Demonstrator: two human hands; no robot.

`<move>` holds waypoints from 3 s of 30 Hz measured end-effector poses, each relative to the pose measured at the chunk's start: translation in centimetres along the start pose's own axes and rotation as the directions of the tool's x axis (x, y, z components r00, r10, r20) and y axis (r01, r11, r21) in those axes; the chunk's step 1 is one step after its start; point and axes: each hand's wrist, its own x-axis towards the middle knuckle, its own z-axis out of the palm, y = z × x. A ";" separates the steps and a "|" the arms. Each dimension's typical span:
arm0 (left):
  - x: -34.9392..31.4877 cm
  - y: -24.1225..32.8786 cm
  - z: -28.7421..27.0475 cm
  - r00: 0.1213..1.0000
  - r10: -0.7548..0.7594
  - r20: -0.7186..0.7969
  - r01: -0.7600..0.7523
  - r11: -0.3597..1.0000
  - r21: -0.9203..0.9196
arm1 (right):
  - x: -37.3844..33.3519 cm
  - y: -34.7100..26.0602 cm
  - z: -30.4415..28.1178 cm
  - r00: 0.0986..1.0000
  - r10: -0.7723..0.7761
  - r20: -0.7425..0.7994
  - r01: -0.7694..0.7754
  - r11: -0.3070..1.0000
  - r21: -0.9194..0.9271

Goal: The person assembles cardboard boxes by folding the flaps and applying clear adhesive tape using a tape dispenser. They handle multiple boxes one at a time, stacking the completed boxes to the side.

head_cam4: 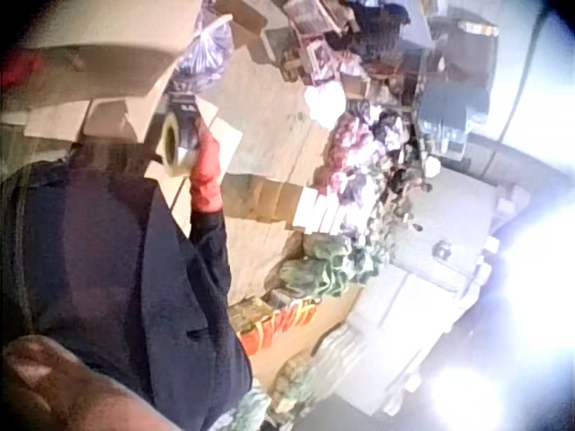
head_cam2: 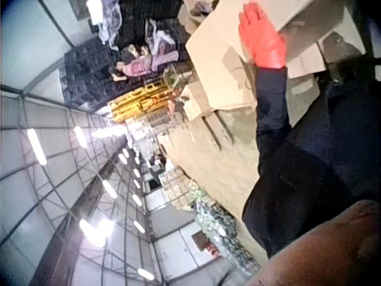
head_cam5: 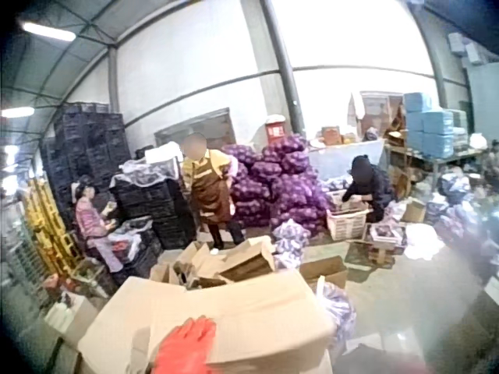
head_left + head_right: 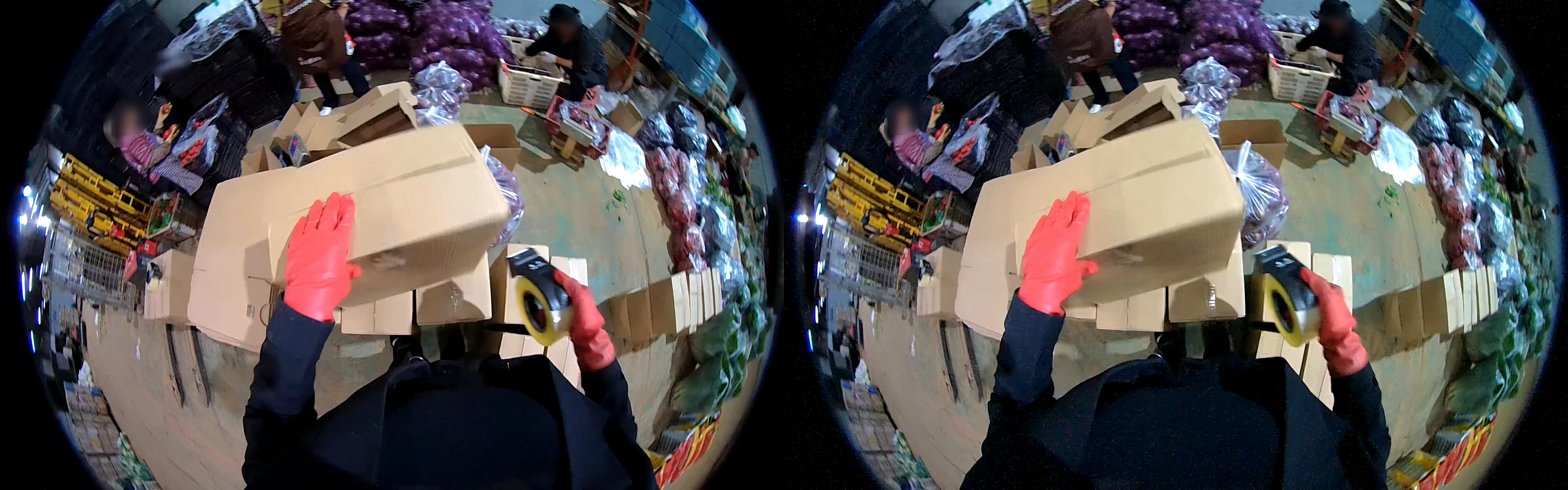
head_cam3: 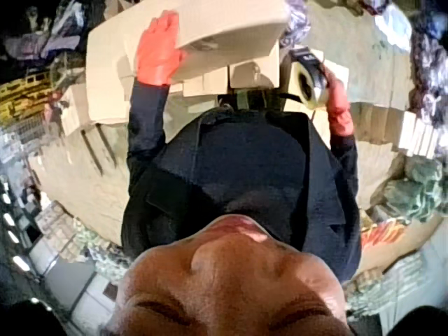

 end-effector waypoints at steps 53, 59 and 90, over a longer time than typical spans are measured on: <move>1.6 -10.5 -2.5 0.993 0.104 0.047 0.086 -0.408 -0.909 | -4.4 -18.7 29.1 0.889 0.019 0.457 0.394 0.478 -0.785; 2.2 -11.6 -1.6 0.998 -0.026 -0.062 -0.067 -0.332 -0.941 | -3.2 -18.4 30.3 0.872 -0.052 0.487 0.449 0.481 -0.753; 3.4 -16.0 12.8 0.830 -0.229 0.508 0.384 -0.427 -0.819 | 1.7 -20.8 27.7 0.589 -0.190 0.786 0.728 -0.298 -0.617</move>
